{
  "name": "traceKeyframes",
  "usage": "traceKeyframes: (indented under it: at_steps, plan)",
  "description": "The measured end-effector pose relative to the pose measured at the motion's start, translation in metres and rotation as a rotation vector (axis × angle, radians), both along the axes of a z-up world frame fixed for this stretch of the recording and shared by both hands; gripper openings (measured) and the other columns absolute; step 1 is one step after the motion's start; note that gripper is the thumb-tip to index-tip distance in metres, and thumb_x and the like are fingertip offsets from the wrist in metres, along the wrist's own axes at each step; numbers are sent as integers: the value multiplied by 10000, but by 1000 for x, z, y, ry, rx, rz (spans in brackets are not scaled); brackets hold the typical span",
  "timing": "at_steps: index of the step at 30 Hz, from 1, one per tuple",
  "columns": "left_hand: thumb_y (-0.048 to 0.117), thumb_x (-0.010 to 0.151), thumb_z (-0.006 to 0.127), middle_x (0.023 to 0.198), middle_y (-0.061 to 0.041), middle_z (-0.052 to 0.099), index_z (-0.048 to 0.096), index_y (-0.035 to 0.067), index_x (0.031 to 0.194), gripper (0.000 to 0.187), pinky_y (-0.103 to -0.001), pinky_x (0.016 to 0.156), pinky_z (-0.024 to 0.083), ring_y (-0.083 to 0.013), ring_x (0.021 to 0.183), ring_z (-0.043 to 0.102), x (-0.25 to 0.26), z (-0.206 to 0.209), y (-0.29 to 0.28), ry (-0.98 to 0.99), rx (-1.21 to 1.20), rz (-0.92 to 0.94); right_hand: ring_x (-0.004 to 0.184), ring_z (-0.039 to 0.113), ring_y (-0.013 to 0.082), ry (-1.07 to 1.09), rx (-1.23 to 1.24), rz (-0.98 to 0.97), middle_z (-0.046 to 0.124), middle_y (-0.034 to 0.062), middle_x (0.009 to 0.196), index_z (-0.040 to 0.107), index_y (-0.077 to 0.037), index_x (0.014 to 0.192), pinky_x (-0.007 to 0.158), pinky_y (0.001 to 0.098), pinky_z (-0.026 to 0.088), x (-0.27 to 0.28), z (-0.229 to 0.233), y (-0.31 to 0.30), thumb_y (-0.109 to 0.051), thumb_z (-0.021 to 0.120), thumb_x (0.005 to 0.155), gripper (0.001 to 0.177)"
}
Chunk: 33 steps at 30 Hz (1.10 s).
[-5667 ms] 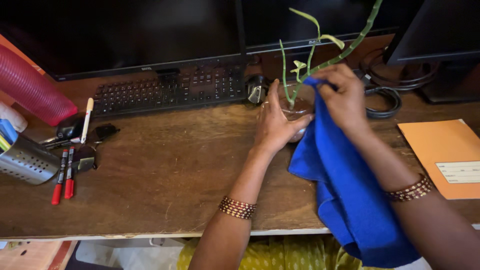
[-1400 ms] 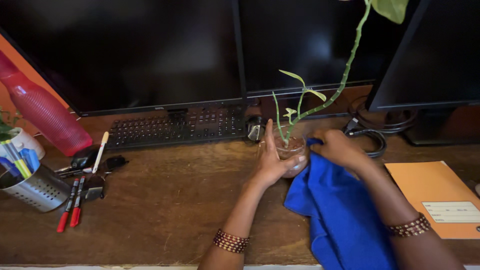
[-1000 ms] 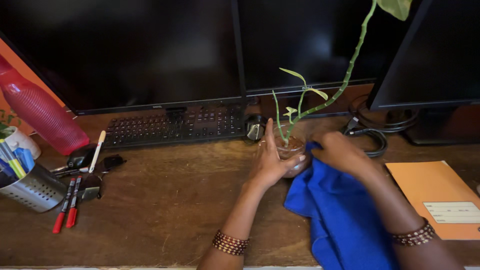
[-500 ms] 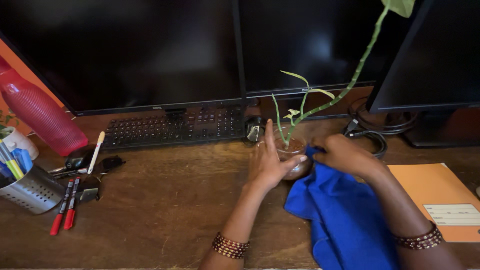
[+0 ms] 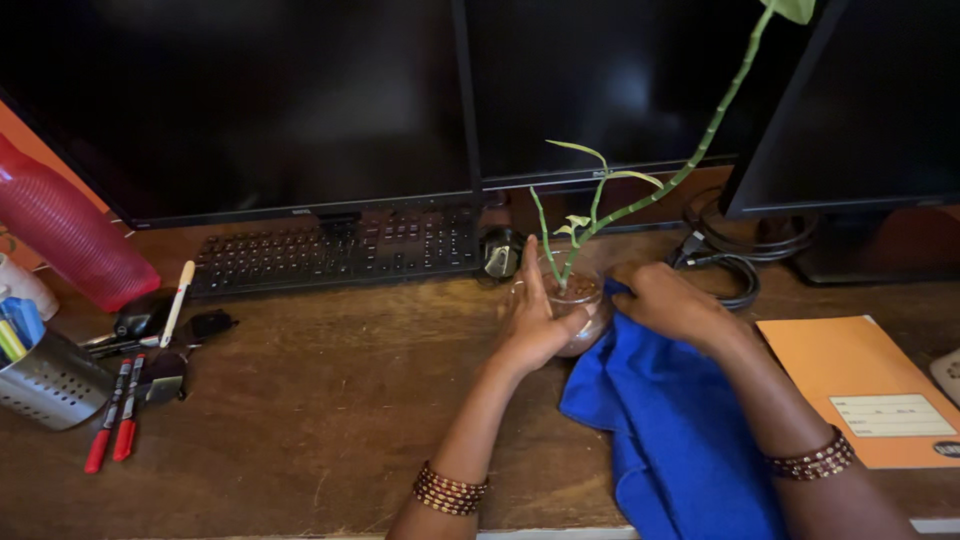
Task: The person wipes a white mug with a blue cloth, then wipes a glass vase containing a plant, and finally wipes a small blue fan on a wooden desk. The person places each item back on the desk after cleaning.
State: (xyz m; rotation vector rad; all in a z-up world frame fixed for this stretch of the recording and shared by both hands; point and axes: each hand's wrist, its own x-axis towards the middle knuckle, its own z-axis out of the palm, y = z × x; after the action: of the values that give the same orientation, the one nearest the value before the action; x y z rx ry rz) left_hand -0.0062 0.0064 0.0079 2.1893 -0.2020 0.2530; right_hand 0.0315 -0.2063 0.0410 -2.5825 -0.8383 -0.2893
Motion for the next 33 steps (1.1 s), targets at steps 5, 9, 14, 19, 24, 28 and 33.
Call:
traceKeyframes:
  at_steps: [5, 9, 14, 19, 24, 28, 33]
  plan:
    - [550, 641, 877, 1602, -277, 334, -146, 241, 1634, 1459, -669, 1210, 79, -434, 1494, 317, 1, 0, 2, -30, -36, 34, 911, 740, 357, 193, -120, -91, 755, 189, 1002, 728, -100, 1140, 843, 442, 563, -3, 12, -6, -246, 705, 831, 342]
    - [607, 573, 896, 1578, -309, 352, -121, 241, 1635, 1515, -610, 1210, 226, -450, 1477, 334, 6, -10, 4, -98, -55, 36, 933, 734, 357, 141, -101, -1, 753, 193, 1030, 731, -86, 1151, 841, 441, 557, -5, 14, -12, -231, 722, 798, 381]
    - [609, 607, 915, 1647, -295, 254, -122, 246, 1624, 1497, -682, 1170, 95, -456, 1508, 266, 12, -16, 2, -111, -6, 31, 978, 719, 378, 80, -90, -46, 737, 213, 1087, 724, -78, 1190, 877, 440, 557, -3, 5, -7, -179, 698, 810, 394]
    - [559, 573, 874, 1661, -198, 318, -155, 247, 1628, 1506, -669, 1198, 72, -405, 1522, 306, 22, -23, 5, 11, -69, -40, 1043, 694, 400, -9, 21, -60, 712, 227, 1155, 698, -55, 1232, 901, 454, 545, 14, -17, -4, -124, 690, 802, 435]
    - [305, 623, 875, 1680, -279, 250, -141, 241, 1678, 1466, -526, 1253, 233, -445, 1544, 267, 29, -27, 14, -57, -240, -219, 1054, 686, 403, 33, 75, -123, 708, 221, 1163, 701, -77, 1240, 914, 457, 534, 47, -45, -9, -130, 681, 826, 417]
    - [316, 595, 947, 1644, -245, 278, -151, 256, 1632, 1511, -508, 1185, 259, -405, 1519, 286, 28, -26, 11, 17, -271, -189, 1050, 694, 395, 26, 180, -23, 709, 225, 1168, 696, -60, 1241, 928, 433, 537, 69, -66, -17, -128, 664, 830, 418]
    - [443, 514, 956, 1558, -247, 435, -39, 224, 1654, 1528, -512, 1189, 380, -397, 1446, 431, 22, -22, 9, -103, -196, -30, 1048, 700, 363, 36, 277, -127, 727, 215, 1154, 720, -41, 1218, 934, 420, 527, 72, -75, -15, -120, 669, 874, 356]
